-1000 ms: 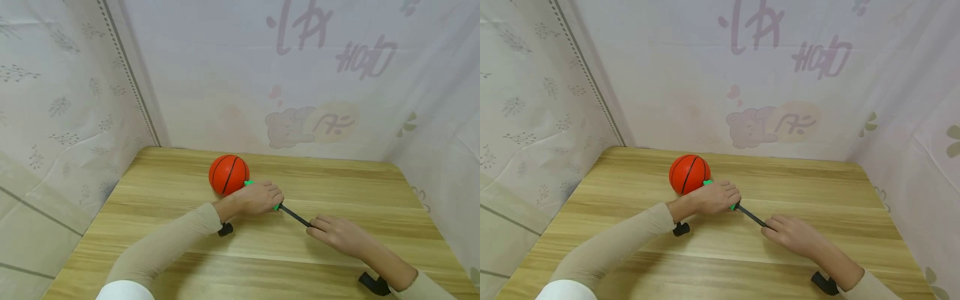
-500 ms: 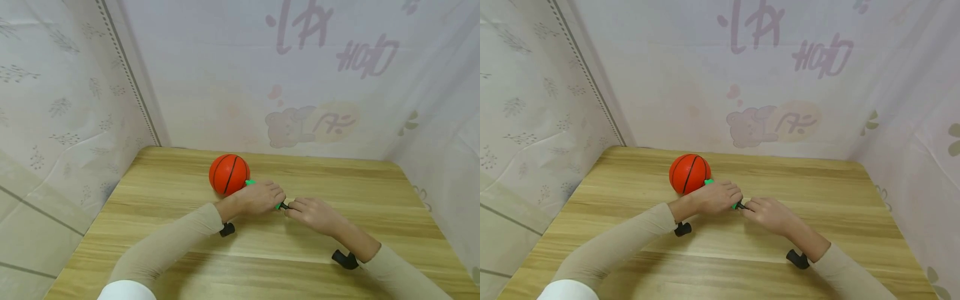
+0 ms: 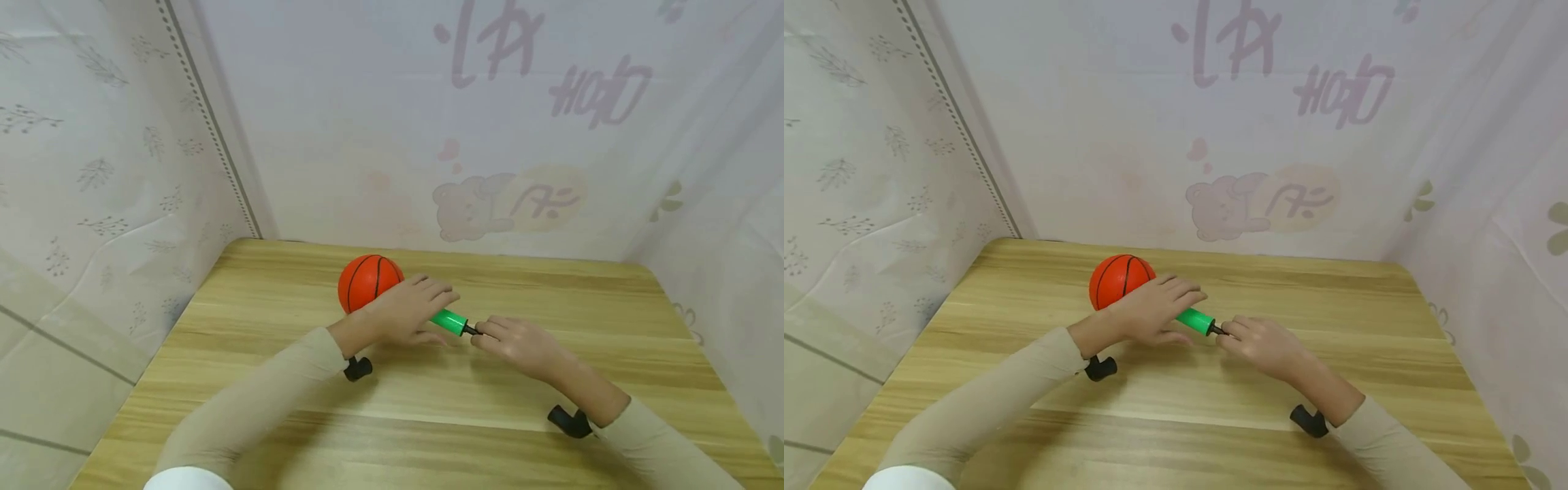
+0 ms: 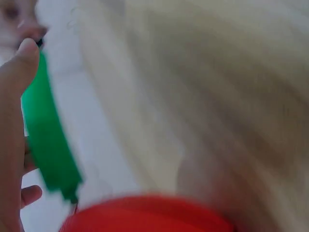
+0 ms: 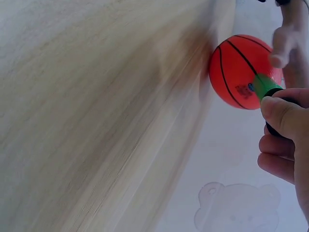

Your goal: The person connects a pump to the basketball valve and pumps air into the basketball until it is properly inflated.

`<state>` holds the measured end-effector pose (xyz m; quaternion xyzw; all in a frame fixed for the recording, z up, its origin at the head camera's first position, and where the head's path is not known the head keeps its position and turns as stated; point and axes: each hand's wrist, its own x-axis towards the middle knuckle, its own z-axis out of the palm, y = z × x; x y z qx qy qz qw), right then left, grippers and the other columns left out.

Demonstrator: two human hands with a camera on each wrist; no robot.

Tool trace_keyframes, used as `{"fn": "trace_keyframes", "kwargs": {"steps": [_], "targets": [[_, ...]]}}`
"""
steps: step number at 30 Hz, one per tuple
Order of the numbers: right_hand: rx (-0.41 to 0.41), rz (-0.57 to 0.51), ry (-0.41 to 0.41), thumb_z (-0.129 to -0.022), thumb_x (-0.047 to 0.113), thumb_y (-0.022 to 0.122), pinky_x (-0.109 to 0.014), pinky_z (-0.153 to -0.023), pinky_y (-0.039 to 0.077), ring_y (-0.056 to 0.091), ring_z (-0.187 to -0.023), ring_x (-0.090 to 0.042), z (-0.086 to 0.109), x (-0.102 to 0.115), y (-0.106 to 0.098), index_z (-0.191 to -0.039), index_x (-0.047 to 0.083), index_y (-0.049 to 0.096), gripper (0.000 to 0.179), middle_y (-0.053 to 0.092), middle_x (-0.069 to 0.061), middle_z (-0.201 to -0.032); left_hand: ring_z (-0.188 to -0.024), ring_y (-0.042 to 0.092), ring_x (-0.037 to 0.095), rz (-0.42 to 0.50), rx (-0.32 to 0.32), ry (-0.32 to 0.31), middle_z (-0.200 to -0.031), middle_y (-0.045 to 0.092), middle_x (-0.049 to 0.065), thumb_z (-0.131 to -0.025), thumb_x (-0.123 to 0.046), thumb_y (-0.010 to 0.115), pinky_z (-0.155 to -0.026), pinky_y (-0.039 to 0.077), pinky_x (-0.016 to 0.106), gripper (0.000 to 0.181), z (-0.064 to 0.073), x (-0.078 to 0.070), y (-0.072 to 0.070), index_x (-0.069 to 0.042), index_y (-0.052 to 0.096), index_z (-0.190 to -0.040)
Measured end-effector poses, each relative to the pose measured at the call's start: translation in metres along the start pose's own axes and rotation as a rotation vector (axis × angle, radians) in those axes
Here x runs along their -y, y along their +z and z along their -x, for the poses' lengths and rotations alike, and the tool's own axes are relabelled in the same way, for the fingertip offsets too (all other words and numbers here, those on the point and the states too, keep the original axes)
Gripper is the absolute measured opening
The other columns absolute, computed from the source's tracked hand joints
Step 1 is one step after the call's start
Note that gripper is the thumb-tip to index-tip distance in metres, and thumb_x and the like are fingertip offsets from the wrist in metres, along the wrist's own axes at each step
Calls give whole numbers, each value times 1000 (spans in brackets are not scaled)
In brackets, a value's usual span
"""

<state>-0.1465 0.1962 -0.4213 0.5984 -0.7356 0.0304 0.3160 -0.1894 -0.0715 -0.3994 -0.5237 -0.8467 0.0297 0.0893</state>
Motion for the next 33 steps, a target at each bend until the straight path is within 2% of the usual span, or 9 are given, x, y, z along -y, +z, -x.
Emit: {"fn": "trace_keyframes", "kwargs": {"steps": [5, 7, 9, 12, 14, 17, 27, 31, 33], "targets": [[8, -12, 31, -113, 10, 23, -25, -64, 56, 65, -78, -16, 6, -5, -1, -97, 5, 67, 47, 67, -6, -95, -135, 46, 29, 62, -116, -115, -143, 52, 10, -89, -64, 66, -117, 30, 50, 82, 23, 25, -12, -6, 49, -145], [10, -15, 44, -113, 10, 23, -25, -64, 57, 66, -79, -16, 7, -8, -2, -98, 4, 67, 47, 68, -7, -96, -137, 44, 30, 85, -129, -167, -144, 52, 12, -88, -65, 67, -116, 29, 53, 83, 33, 35, -13, -6, 50, -144], [16, -30, 60, -110, 6, 36, -26, -64, 57, 66, -80, -17, 9, -11, -2, -98, 3, 68, 34, 68, -8, -96, -140, 41, 32, 101, -111, -229, -146, 50, 13, -88, -66, 66, -116, 29, 55, 85, 43, 44, -13, -7, 49, -146], [37, -52, 89, -96, -3, 61, -27, -65, 58, 66, -81, -18, 12, -15, -2, -98, 2, 69, 9, 69, -10, -98, -141, 38, 34, 153, -64, -309, -150, 47, 15, -88, -64, 67, -114, 28, 57, 84, 56, 54, -11, -9, 49, -148], [58, -59, 117, -79, -7, 76, -28, -66, 58, 67, -82, -19, 15, -19, 0, -97, 1, 69, 21, 69, -10, -99, -141, 38, 35, 178, -44, -340, -151, 45, 15, -87, -64, 68, -113, 30, 57, 84, 63, 57, -9, -10, 48, -149], [74, -49, 163, -69, -8, 83, -29, -67, 58, 67, -84, -20, 19, -24, 4, -96, 1, 69, 32, 69, -11, -100, -140, 39, 36, 209, -42, -358, -151, 44, 15, -85, -64, 71, -110, 32, 58, 85, 70, 59, -5, -12, 48, -148], [45, -78, 252, -75, -6, 84, -35, -70, 60, 71, -91, -28, 26, -36, 26, -97, 2, 71, 27, 70, -18, -107, -134, 43, 38, 331, -133, -419, -149, 40, 15, -72, -62, 85, -100, 47, 57, 98, 76, 54, 10, -15, 45, -149], [36, -130, 279, -94, 7, 72, -37, -70, 60, 71, -91, -32, 31, -38, 34, -97, 2, 71, 6, 69, -21, -111, -133, 44, 36, 336, -163, -433, -147, 42, 15, -74, -57, 85, -97, 50, 55, 93, 73, 52, 14, -14, 48, -147], [24, -143, 297, -99, 14, 67, -38, -68, 60, 71, -90, -33, 33, -39, 37, -96, 4, 72, 12, 69, -22, -113, -133, 44, 36, 324, -167, -438, -147, 42, 15, -76, -57, 84, -97, 50, 54, 90, 71, 51, 15, -14, 48, -147]]}}
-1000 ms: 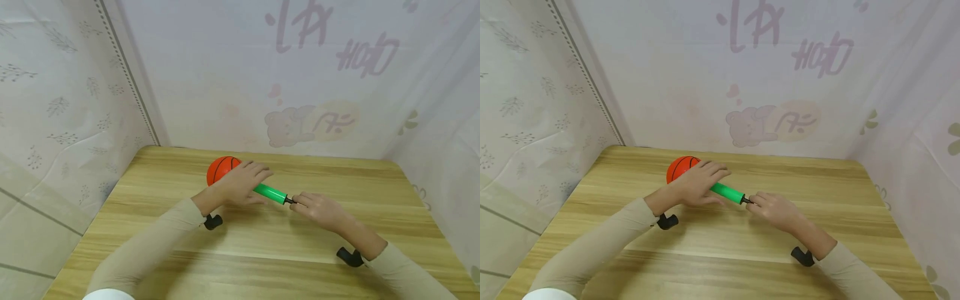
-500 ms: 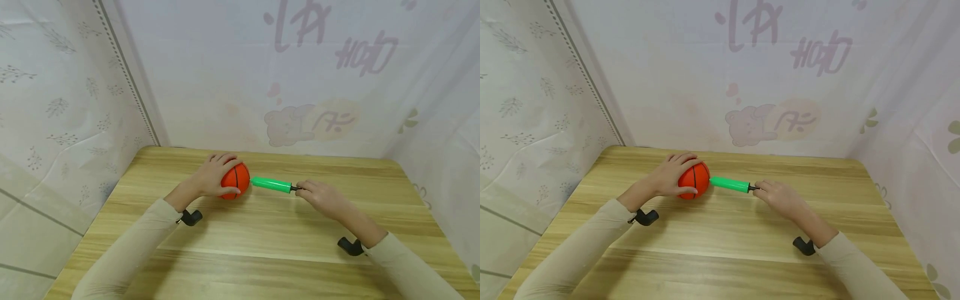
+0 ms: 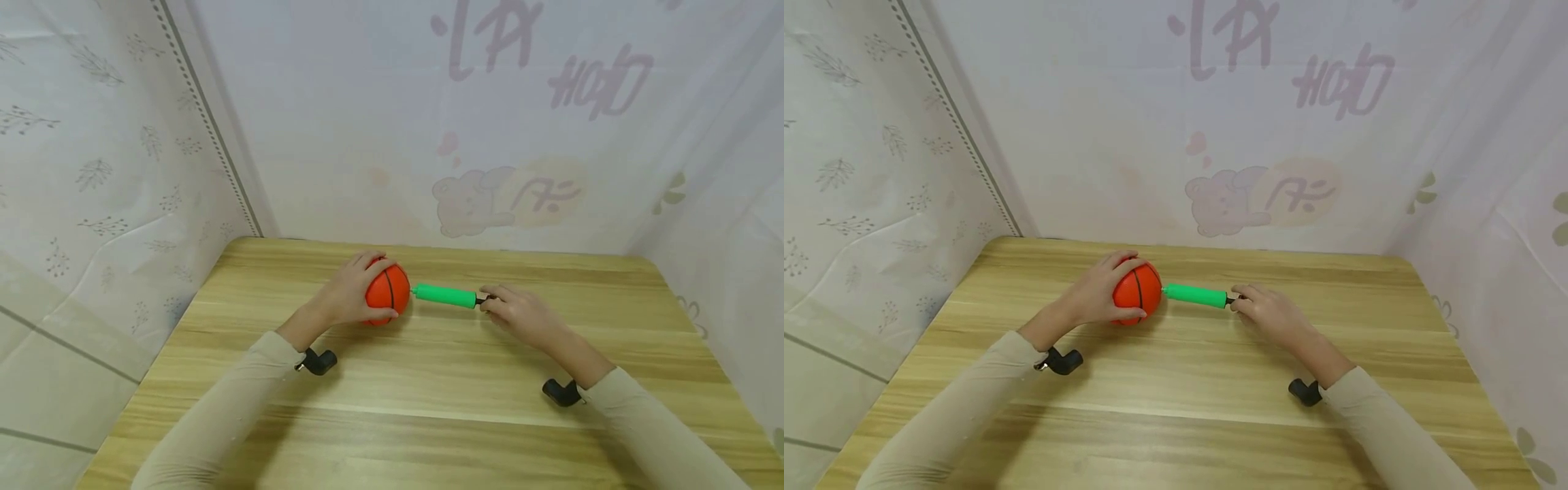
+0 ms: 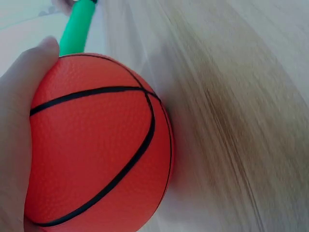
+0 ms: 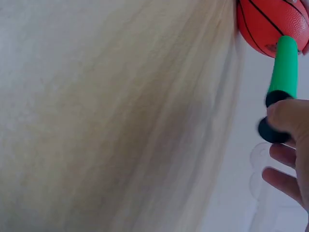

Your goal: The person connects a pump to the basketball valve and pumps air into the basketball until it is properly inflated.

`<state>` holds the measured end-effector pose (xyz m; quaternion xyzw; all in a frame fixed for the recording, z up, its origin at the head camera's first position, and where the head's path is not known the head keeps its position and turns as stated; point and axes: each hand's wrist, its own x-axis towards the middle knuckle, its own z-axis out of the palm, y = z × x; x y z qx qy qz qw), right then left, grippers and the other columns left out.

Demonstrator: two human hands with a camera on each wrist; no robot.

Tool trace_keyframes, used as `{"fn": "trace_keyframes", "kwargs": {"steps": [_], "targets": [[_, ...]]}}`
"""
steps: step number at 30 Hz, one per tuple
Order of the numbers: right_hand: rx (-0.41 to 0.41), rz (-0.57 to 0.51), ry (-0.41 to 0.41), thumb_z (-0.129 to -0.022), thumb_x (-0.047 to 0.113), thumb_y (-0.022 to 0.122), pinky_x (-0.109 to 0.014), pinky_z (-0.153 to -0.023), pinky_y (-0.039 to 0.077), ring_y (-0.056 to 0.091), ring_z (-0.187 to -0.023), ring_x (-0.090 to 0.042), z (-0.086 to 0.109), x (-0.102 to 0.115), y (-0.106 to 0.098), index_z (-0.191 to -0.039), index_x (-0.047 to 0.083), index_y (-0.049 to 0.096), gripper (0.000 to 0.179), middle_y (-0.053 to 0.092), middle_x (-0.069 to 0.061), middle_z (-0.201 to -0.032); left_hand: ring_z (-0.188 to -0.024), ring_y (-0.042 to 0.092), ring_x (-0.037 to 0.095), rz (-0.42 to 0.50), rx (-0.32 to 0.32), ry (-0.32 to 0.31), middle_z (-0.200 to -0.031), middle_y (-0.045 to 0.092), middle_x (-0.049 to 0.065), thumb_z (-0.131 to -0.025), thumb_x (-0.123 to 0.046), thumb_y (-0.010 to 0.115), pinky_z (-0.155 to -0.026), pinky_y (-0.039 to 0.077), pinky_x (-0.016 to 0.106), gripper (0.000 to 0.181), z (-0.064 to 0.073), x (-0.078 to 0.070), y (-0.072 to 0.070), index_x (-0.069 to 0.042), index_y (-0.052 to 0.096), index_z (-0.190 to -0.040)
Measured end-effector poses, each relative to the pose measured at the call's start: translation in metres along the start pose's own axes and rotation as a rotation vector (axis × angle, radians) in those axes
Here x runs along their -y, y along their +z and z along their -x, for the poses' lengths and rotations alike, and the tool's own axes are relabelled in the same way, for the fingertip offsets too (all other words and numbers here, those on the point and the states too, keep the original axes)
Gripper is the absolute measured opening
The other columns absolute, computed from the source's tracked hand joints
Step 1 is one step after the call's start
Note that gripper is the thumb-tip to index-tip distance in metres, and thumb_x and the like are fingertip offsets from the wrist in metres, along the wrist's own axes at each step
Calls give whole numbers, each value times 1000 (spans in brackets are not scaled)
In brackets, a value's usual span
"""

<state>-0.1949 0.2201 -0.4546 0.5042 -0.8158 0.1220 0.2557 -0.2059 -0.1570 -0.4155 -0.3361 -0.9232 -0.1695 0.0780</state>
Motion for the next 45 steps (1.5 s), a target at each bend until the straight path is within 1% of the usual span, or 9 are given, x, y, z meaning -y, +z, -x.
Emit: {"fn": "trace_keyframes", "kwargs": {"steps": [2, 4, 6, 9, 17, 23, 30, 35, 45], "targets": [[-8, -3, 20, -99, 17, 68, -37, -66, 60, 72, -87, -31, 2, -2, 2, -94, 5, 72, 14, 68, -23, -116, -133, 44, 36, -2, -5, 0, -147, 43, 15, -77, -56, 83, -98, 50, 54, 88, -1, -2, 1, -14, 49, -146], [-18, 7, 38, -91, 13, 76, -37, -62, 59, 72, -83, -29, 3, -3, 4, -93, 7, 72, 8, 67, -23, -118, -132, 44, 36, 2, -11, 3, -147, 43, 17, -78, -54, 83, -98, 50, 55, 87, -2, -3, 2, -13, 49, -146], [-25, 16, 49, -80, 9, 81, -37, -61, 58, 71, -81, -28, 3, -3, 5, -93, 7, 73, 15, 68, -23, -117, -131, 45, 36, 12, -16, 4, -147, 44, 18, -78, -53, 84, -99, 48, 56, 86, -2, -4, 2, -12, 50, -146], [-25, 32, 57, -78, 9, 83, -38, -62, 59, 71, -81, -29, -1, -3, 5, -94, 8, 73, 19, 69, -21, -113, -131, 45, 36, 20, -23, 7, -146, 45, 20, -77, -51, 85, -100, 48, 56, 86, -2, -4, 2, -11, 50, -145], [101, 0, 170, -88, 19, 80, -36, -65, 58, 71, -83, -22, -36, 6, -6, -100, 11, 74, 15, 73, -5, -100, -132, 44, 36, 1, -10, -5, -147, 44, 17, -79, -52, 83, -101, 47, 56, 83, -2, -4, 5, -13, 51, -145], [249, -70, 294, -98, 30, 70, -41, -76, 58, 71, -98, -24, -69, 14, -9, -116, 13, 72, 25, 72, -5, -114, -133, 44, 36, -20, 5, -14, -148, 43, 15, -79, -54, 82, -103, 44, 58, 85, -3, -6, 4, -13, 50, -146], [364, -199, 385, -100, 37, 65, -44, -92, 55, 66, -113, -26, -91, 19, 14, -132, 11, 63, 41, 68, -8, -127, -134, 43, 37, -27, 8, -12, -148, 42, 15, -80, -55, 81, -104, 43, 59, 85, -4, -6, 6, -12, 50, -146], [394, -305, 448, -101, 38, 63, -43, -92, 55, 66, -110, -26, -98, 22, 34, -137, 6, 58, 50, 68, -11, -125, -133, 44, 36, -25, -4, -5, -147, 44, 16, -79, -55, 82, -103, 43, 60, 84, -3, -6, 7, -12, 51, -145], [358, -303, 461, -102, 36, 62, -36, -76, 54, 65, -87, -17, -100, 31, 49, -128, 8, 64, 38, 72, -5, -110, -133, 43, 36, -30, -17, -10, -147, 45, 16, -80, -54, 81, -101, 44, 59, 83, -3, -6, 8, -12, 51, -144]]}}
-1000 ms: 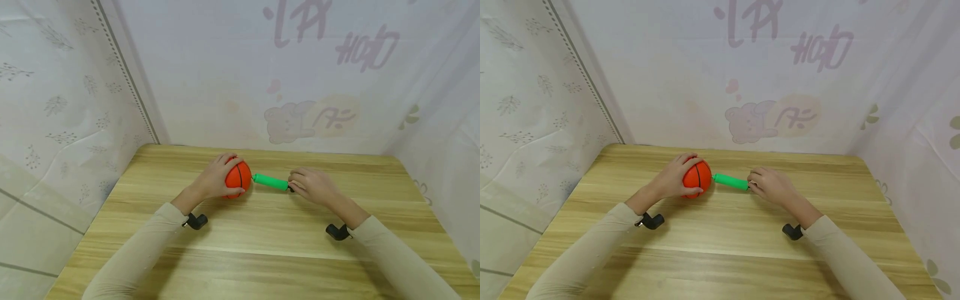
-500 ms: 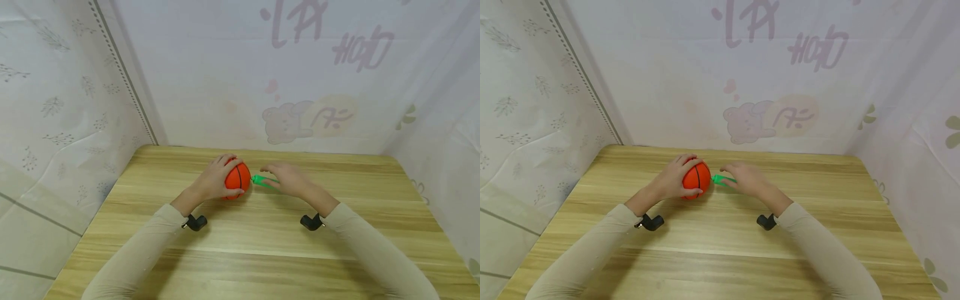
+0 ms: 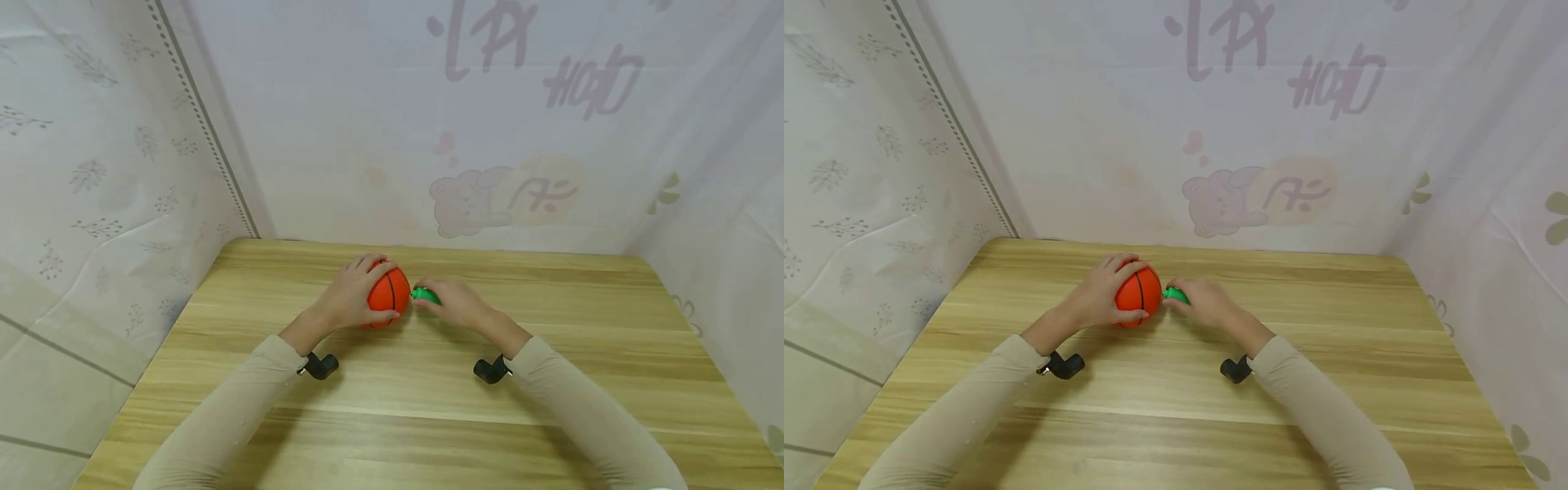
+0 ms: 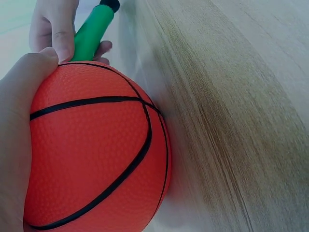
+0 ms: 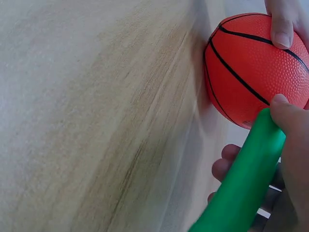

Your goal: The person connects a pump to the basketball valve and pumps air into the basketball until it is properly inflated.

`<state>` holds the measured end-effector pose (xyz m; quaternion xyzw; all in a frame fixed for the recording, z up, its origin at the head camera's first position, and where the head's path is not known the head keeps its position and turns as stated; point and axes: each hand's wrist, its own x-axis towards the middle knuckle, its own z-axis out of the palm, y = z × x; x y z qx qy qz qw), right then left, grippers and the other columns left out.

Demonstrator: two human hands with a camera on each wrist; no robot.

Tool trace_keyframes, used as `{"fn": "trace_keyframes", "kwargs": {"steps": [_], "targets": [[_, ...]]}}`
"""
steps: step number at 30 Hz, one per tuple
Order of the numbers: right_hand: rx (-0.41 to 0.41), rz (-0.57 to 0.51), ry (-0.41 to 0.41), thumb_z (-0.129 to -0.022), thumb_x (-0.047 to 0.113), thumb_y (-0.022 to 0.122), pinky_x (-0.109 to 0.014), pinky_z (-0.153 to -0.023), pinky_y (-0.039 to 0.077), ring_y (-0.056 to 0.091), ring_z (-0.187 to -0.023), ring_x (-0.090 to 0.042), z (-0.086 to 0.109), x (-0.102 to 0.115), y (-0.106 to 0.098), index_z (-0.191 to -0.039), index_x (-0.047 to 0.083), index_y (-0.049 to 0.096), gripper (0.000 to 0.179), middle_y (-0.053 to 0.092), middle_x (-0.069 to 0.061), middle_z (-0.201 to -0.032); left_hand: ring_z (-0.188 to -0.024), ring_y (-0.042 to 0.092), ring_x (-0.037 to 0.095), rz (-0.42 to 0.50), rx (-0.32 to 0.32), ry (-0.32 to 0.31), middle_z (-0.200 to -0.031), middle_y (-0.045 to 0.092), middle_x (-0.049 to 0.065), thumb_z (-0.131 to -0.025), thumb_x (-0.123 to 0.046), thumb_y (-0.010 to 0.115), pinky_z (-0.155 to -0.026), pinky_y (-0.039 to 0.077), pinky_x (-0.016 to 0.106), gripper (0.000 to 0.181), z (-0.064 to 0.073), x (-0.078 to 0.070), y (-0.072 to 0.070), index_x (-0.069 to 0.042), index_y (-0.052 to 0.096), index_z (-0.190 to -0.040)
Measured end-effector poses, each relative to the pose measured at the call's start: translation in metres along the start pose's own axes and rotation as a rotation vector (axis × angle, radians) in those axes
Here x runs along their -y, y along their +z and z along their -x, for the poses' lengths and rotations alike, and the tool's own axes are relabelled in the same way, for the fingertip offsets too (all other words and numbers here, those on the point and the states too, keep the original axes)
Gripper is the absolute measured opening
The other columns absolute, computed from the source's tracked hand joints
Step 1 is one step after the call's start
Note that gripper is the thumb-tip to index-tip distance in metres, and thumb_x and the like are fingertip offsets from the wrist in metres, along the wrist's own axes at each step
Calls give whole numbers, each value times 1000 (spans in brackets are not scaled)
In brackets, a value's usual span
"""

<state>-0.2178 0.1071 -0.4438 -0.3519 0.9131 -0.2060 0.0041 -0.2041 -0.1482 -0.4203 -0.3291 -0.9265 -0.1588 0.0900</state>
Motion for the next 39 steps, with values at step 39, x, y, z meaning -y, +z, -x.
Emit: {"fn": "trace_keyframes", "kwargs": {"steps": [39], "targets": [[-125, 187, 92, -89, 32, 61, -29, -46, 39, 52, -62, -12, 0, 9, 6, -94, 22, 65, 13, 57, 8, -72, -131, 44, 33, -46, 6, -14, -142, 47, 10, -82, -52, 79, -96, 46, 59, 76, 0, -2, 4, -17, 52, -143]]}}
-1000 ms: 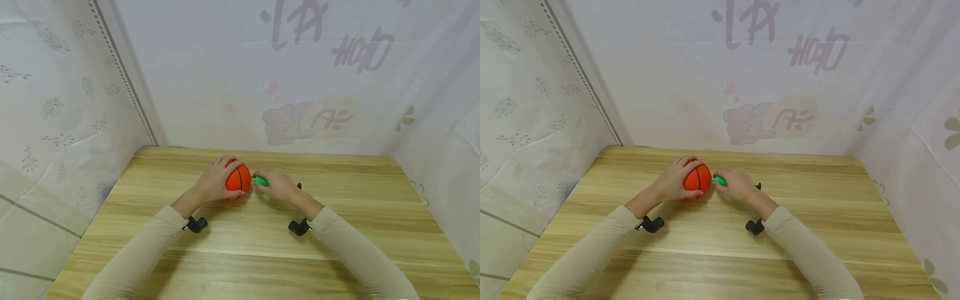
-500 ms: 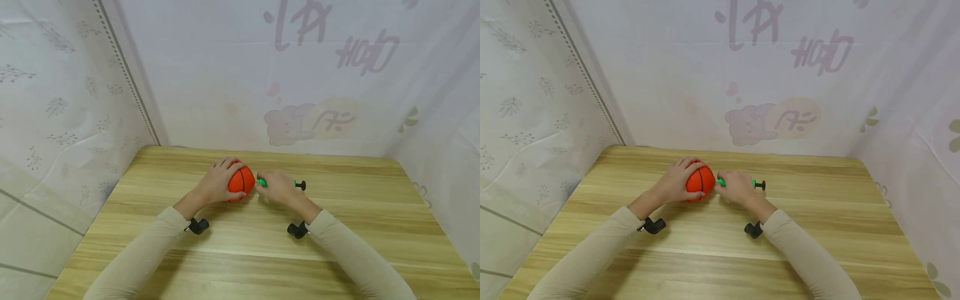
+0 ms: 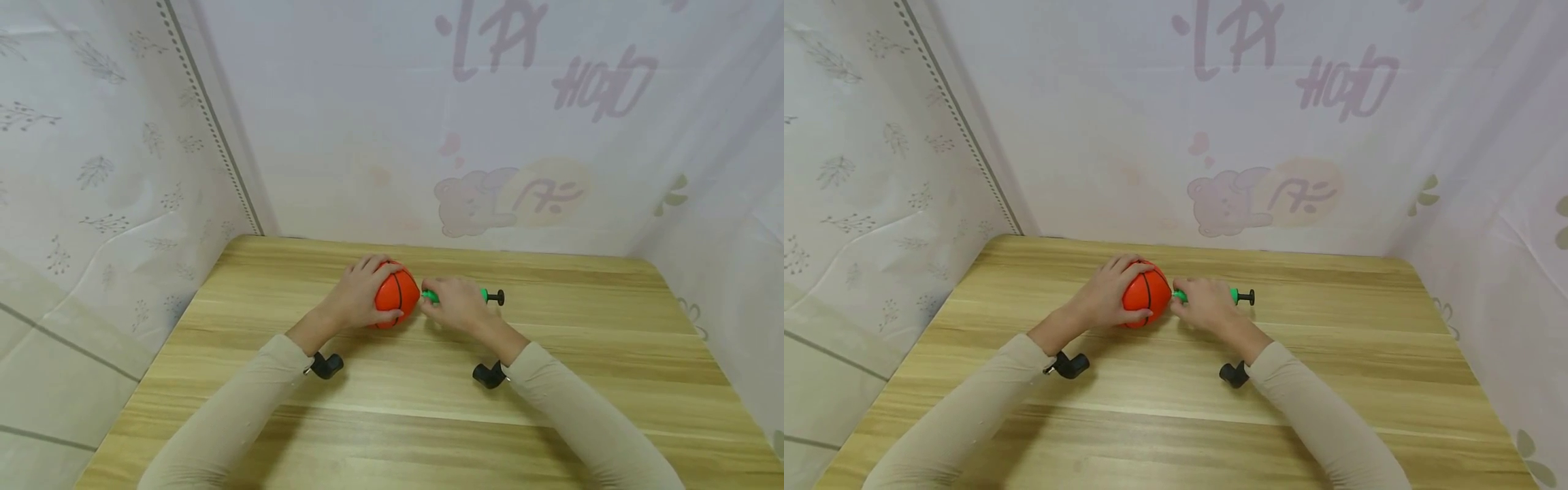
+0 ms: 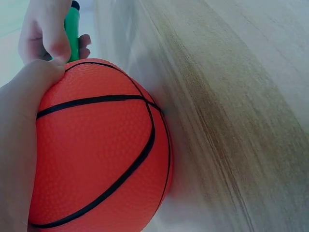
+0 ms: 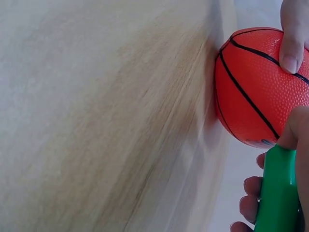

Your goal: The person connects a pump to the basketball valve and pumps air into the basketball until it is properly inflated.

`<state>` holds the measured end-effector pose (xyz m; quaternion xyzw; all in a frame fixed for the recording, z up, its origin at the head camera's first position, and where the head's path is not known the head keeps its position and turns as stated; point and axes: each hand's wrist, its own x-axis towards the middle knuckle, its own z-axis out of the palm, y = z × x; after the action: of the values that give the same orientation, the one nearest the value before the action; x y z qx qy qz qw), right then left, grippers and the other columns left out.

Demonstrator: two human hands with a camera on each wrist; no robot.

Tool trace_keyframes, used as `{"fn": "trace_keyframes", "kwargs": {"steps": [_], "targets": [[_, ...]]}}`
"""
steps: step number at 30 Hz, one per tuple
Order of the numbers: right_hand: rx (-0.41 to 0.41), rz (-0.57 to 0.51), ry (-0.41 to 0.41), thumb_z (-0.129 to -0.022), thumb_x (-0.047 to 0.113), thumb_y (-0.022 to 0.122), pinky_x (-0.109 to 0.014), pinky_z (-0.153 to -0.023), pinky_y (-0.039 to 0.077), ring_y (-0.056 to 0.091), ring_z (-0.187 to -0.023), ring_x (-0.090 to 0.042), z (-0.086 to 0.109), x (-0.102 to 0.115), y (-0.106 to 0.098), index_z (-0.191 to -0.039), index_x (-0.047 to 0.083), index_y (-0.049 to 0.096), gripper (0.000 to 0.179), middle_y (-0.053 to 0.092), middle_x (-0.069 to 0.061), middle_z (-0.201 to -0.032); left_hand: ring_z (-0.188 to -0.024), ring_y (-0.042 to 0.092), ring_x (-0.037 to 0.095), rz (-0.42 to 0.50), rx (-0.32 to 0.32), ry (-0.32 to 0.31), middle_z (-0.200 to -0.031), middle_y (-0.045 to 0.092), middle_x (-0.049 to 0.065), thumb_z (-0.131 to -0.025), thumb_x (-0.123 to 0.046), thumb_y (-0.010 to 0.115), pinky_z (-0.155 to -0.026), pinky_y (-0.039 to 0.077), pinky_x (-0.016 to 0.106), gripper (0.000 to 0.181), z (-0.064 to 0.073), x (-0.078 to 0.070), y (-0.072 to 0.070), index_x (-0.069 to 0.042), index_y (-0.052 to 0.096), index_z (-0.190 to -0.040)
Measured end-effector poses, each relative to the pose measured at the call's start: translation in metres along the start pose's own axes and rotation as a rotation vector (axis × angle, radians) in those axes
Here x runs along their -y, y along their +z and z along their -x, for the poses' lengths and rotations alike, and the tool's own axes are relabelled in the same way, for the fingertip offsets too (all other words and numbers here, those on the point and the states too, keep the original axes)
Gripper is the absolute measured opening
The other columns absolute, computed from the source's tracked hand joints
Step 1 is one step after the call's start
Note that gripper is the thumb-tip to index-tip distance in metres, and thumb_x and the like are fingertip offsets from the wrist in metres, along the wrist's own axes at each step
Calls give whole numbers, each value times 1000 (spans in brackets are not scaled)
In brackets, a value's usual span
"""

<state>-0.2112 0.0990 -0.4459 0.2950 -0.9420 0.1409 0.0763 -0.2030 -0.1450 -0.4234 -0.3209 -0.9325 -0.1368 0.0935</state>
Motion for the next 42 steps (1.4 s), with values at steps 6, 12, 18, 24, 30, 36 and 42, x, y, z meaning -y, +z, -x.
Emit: {"fn": "trace_keyframes", "kwargs": {"steps": [6, 12, 18, 24, 30, 36, 42], "targets": [[-43, 19, -39, -88, 28, 63, -27, -45, 37, 49, -59, -11, 2, -2, 2, -89, 23, 63, 6, 51, 8, -70, -132, 42, 31, -3, 36, -23, -143, 46, 10, -82, -52, 78, -97, 46, 58, 75, 0, 0, -1, -17, 51, -143], [-77, 24, -66, -87, 26, 64, -25, -43, 32, 43, -54, -10, 4, -3, 3, -81, 23, 53, 13, 44, 7, -67, -132, 42, 31, -8, 46, -32, -143, 46, 9, -83, -53, 77, -97, 46, 58, 74, 0, -1, -2, -17, 52, -142], [-103, 26, -96, -84, 21, 66, -24, -42, 28, 39, -52, -9, 5, -6, 4, -80, 21, 49, 18, 42, 7, -67, -131, 43, 32, -2, 50, -28, -143, 45, 10, -82, -53, 78, -97, 46, 57, 74, -1, -2, -3, -16, 53, -141], [-122, 25, -125, -84, 18, 67, -24, -43, 29, 40, -54, -10, 6, -7, 5, -81, 20, 47, 20, 43, 6, -69, -132, 42, 32, 0, 59, -28, -144, 45, 10, -83, -53, 78, -98, 46, 58, 72, -1, -3, -4, -15, 53, -140], [-92, -5, -97, -88, 22, 65, -25, -43, 29, 40, -52, -10, 9, -7, 3, -86, 19, 57, 9, 48, 7, -71, -134, 40, 32, 10, 71, -39, -144, 44, 10, -84, -52, 77, -100, 44, 58, 70, -1, -4, -4, -16, 54, -139], [-68, -18, -81, -87, 23, 64, -25, -43, 27, 40, -53, -9, 10, -7, 1, -85, 20, 56, 9, 47, 7, -70, -133, 39, 31, -1, 74, -28, -143, 44, 8, -84, -53, 76, -99, 45, 58, 69, -1, -4, -2, -17, 54, -139], [-67, -27, -85, -84, 20, 65, -25, -42, 28, 40, -53, -9, 11, -7, -1, -81, 20, 49, 17, 43, 7, -69, -133, 39, 31, -1, 66, -21, -142, 44, 8, -85, -51, 76, -98, 46, 58, 67, -1, -5, -2, -16, 54, -137]]}}
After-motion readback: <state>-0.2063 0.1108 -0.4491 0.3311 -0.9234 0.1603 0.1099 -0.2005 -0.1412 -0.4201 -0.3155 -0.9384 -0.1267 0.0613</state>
